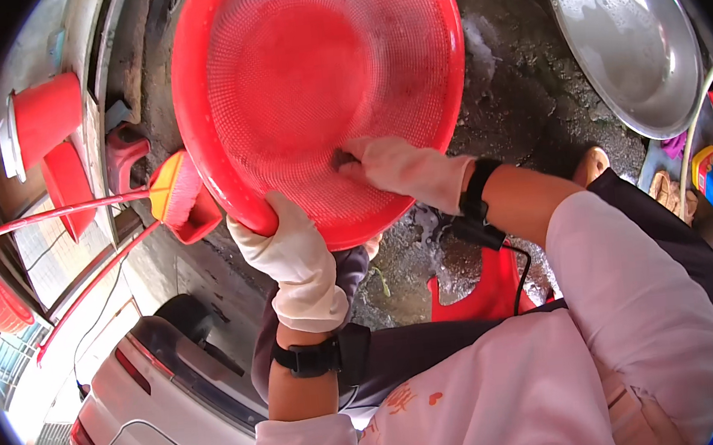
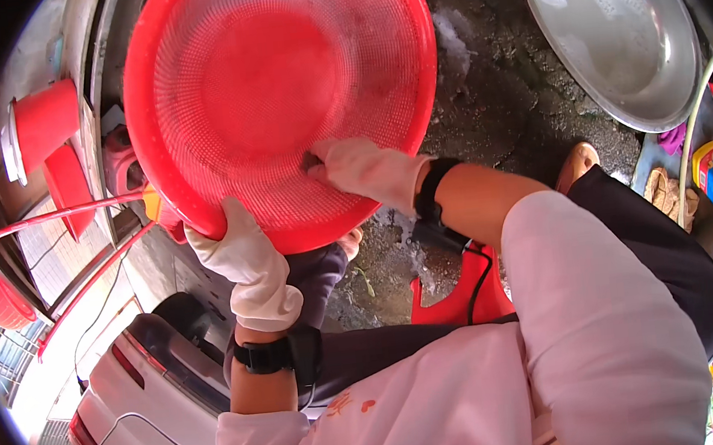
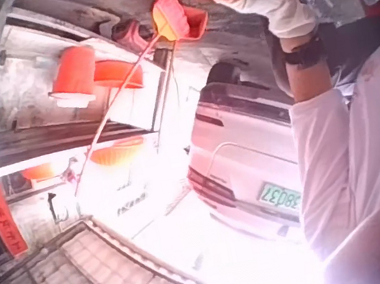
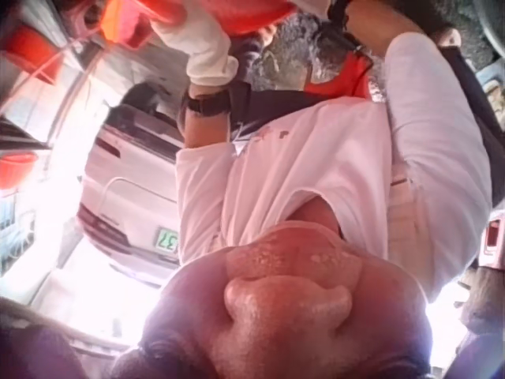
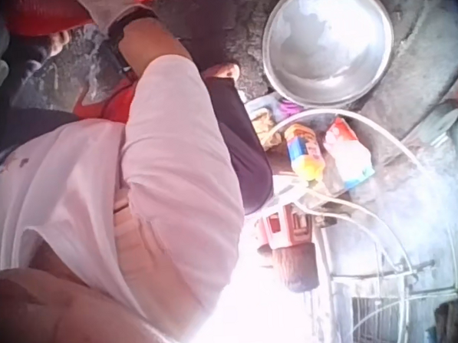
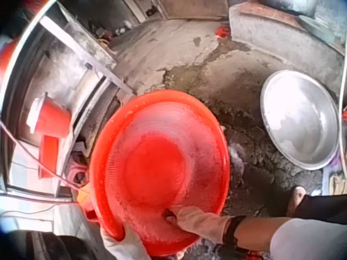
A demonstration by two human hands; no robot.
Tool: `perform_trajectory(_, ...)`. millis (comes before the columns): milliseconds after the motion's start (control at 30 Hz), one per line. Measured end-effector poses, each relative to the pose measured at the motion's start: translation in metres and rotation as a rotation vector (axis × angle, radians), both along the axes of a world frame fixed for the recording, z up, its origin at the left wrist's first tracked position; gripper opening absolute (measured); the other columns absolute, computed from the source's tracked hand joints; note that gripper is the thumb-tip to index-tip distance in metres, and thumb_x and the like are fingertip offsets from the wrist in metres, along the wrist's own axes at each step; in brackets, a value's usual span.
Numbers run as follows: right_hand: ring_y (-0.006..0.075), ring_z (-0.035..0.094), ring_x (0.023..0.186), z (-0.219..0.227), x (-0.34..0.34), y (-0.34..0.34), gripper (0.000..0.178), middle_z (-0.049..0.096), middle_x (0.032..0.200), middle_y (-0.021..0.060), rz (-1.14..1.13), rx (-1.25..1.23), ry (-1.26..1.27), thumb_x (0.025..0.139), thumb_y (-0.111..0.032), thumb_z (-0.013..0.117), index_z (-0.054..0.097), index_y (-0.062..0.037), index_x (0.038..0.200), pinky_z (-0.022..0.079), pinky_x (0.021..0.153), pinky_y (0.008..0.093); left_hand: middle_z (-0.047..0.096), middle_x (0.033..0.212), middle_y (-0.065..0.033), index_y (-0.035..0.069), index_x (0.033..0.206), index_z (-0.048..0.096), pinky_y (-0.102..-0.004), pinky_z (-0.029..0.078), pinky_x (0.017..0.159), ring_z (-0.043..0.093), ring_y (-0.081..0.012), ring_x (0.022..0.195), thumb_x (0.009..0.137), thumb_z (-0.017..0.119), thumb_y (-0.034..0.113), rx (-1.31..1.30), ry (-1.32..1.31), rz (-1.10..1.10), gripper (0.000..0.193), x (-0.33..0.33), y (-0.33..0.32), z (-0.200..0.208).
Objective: Scrubbing a red plastic sieve with a steel wool scrubber and rinsing it in a basin of water.
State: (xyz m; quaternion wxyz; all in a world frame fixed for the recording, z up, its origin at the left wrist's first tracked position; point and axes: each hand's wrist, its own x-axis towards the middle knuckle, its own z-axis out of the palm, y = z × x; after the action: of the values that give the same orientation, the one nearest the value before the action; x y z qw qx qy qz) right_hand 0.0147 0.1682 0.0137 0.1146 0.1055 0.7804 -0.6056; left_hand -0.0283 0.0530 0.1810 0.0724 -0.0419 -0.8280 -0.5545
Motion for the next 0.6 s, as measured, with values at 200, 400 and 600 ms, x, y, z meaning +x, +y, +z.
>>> perform_trajectory(200, 0.0355, 0.062, 0.109, -0.014, -0.016, 0.044, 0.038, 0.066, 0.116, 0.0153, 0.127, 0.318, -0.205, 0.094, -0.036, 0.056, 0.062, -0.0114, 0.122, 0.049, 0.093, 0.0448, 0.065, 0.102, -0.0047, 0.001, 0.114, 0.059, -0.0282, 0.050, 0.083, 0.060, -0.0123, 0.090, 0.089, 0.062, -0.003, 0.060, -0.076, -0.002, 0.025, 0.006, -0.021, -0.012)
perform_trajectory(400, 0.0342, 0.063, 0.109, -0.003, 0.013, 0.003, 0.042, 0.066, 0.118, 0.0155, 0.088, 0.122, -0.031, 0.093, -0.038, 0.056, 0.061, -0.0104, 0.123, 0.051, 0.090, 0.0433, 0.064, 0.101, -0.0036, 0.002, 0.113, 0.059, -0.0284, 0.050, 0.081, 0.059, -0.0115, 0.088, 0.089, 0.062, -0.003, 0.085, -0.121, 0.010, 0.025, 0.020, -0.017, -0.008)
perform_trajectory(600, 0.0331, 0.064, 0.107, 0.010, -0.014, 0.018, 0.037, 0.068, 0.114, 0.0138, 0.108, -0.071, -0.141, 0.094, -0.035, 0.053, 0.063, -0.0127, 0.122, 0.049, 0.094, 0.0442, 0.063, 0.098, -0.0034, 0.003, 0.109, 0.059, -0.0303, 0.049, 0.082, 0.058, -0.0127, 0.087, 0.088, 0.062, -0.003, 0.126, -0.071, 0.032, 0.022, 0.015, -0.020, -0.013)
